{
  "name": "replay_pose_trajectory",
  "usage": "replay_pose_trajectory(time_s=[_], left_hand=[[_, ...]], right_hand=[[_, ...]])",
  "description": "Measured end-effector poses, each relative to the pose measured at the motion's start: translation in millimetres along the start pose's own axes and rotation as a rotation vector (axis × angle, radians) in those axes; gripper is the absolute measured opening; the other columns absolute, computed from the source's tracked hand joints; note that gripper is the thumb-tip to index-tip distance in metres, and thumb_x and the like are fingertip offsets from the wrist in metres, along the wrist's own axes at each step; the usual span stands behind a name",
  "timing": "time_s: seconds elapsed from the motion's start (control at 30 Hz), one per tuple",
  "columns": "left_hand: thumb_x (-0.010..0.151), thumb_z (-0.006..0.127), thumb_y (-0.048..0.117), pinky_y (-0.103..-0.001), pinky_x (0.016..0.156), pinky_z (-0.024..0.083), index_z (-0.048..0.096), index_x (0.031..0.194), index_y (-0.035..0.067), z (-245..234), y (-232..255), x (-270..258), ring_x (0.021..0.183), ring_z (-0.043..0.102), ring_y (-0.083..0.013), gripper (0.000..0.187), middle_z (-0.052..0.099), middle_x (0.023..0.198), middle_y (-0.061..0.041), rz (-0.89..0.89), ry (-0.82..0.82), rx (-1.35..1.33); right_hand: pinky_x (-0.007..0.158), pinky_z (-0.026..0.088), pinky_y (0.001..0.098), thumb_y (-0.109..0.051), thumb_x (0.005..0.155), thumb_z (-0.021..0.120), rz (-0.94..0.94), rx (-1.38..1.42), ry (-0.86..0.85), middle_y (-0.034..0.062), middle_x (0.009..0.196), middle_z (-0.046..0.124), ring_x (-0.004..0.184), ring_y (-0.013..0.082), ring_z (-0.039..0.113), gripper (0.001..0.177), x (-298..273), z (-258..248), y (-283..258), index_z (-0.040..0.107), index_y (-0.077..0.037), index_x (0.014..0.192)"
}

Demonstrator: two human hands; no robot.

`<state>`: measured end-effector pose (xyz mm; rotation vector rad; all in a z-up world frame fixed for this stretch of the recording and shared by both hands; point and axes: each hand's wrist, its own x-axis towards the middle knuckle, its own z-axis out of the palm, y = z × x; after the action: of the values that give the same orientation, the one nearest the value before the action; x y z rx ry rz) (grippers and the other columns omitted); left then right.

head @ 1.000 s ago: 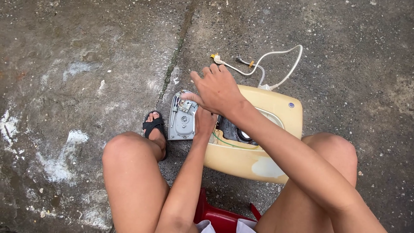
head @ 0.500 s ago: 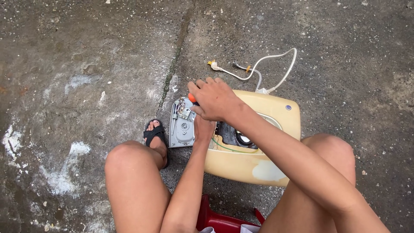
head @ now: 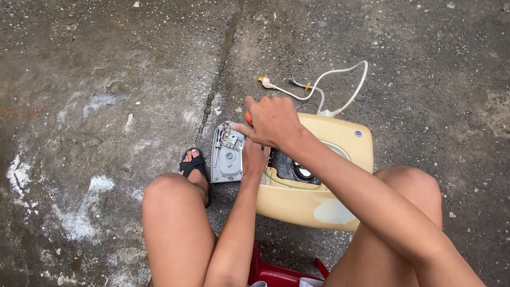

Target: The person is disassembling a water heater's heating element by removing screws and disconnecting wires with a screwdriver.

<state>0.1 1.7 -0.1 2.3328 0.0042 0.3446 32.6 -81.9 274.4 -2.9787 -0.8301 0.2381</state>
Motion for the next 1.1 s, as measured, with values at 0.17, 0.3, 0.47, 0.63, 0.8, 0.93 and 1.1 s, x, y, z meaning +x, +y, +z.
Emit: replay_pose_trajectory(time_s=[0.17, 0.3, 0.47, 0.63, 0.8, 0.93, 1.1], left_hand=[[0.089, 0.071, 0.009, -0.042, 0.083, 0.058, 0.075, 0.108, 0.007, -9, 14, 4, 0.098, 0.068, -0.0298, 0.019, 0.069, 0.095, -0.011, 0.02, 0.005, 0.018], [0.088, 0.071, 0.008, -0.043, 0.083, 0.058, 0.075, 0.107, 0.007, -4, 12, 2, 0.099, 0.067, -0.0312, 0.019, 0.068, 0.095, -0.012, 0.032, 0.003, 0.015], [0.088, 0.071, 0.007, -0.044, 0.084, 0.058, 0.075, 0.107, 0.006, -1, 7, 5, 0.1, 0.067, -0.0327, 0.019, 0.067, 0.096, -0.013, 0.037, 0.021, 0.014], [0.087, 0.071, 0.005, -0.045, 0.085, 0.058, 0.075, 0.106, 0.006, 1, -2, 0, 0.1, 0.066, -0.0341, 0.019, 0.066, 0.097, -0.015, 0.037, 0.025, 0.01], [0.091, 0.077, 0.016, -0.042, 0.08, 0.059, 0.074, 0.108, 0.004, -5, 7, 2, 0.099, 0.067, -0.0313, 0.02, 0.066, 0.098, -0.012, 0.044, 0.045, -0.052], [0.091, 0.078, 0.019, -0.044, 0.083, 0.059, 0.074, 0.108, 0.004, 2, -2, 2, 0.103, 0.066, -0.0348, 0.024, 0.065, 0.102, -0.015, 0.036, 0.04, -0.044], [0.094, 0.076, 0.018, -0.043, 0.085, 0.06, 0.073, 0.116, 0.007, 6, -5, 1, 0.104, 0.067, -0.0294, 0.025, 0.065, 0.106, -0.009, -0.002, 0.0, -0.037]], right_hand=[[0.081, 0.059, 0.0575, -0.047, 0.095, 0.055, -0.033, 0.101, 0.066, 0.0194, 0.093, 0.07, 0.091, 0.044, 0.074, 0.048, 17, 35, 12, 0.058, -0.006, 0.119], [0.08, 0.058, 0.0626, -0.042, 0.07, 0.071, 0.012, 0.163, -0.038, 0.018, 0.107, 0.067, 0.092, 0.0455, 0.073, 0.064, 17, 39, 13, 0.049, -0.011, 0.122], [0.072, 0.06, 0.0536, -0.053, 0.097, 0.051, 0.069, 0.01, 0.097, 0.0179, 0.079, 0.068, 0.079, 0.0428, 0.076, 0.06, 6, 19, -1, 0.05, 0.0, 0.127], [0.072, 0.059, 0.057, -0.046, 0.096, 0.057, 0.051, 0.089, 0.108, 0.0181, 0.078, 0.07, 0.079, 0.0451, 0.075, 0.051, 21, 38, 10, 0.051, -0.003, 0.122], [0.085, 0.058, 0.0585, -0.03, 0.082, 0.072, -0.109, 0.233, -0.006, 0.0133, 0.104, 0.067, 0.103, 0.0435, 0.07, 0.043, 25, 18, 22, 0.059, -0.01, 0.118], [0.088, 0.057, 0.058, -0.04, 0.089, 0.068, -0.115, 0.228, -0.048, 0.0129, 0.105, 0.067, 0.106, 0.0415, 0.07, 0.04, 15, 10, 24, 0.064, -0.011, 0.117], [0.084, 0.058, 0.0534, -0.068, 0.088, 0.059, -0.056, 0.177, 0.001, 0.0125, 0.086, 0.072, 0.092, 0.0409, 0.075, 0.053, 25, 35, 31, 0.071, -0.017, 0.099]])
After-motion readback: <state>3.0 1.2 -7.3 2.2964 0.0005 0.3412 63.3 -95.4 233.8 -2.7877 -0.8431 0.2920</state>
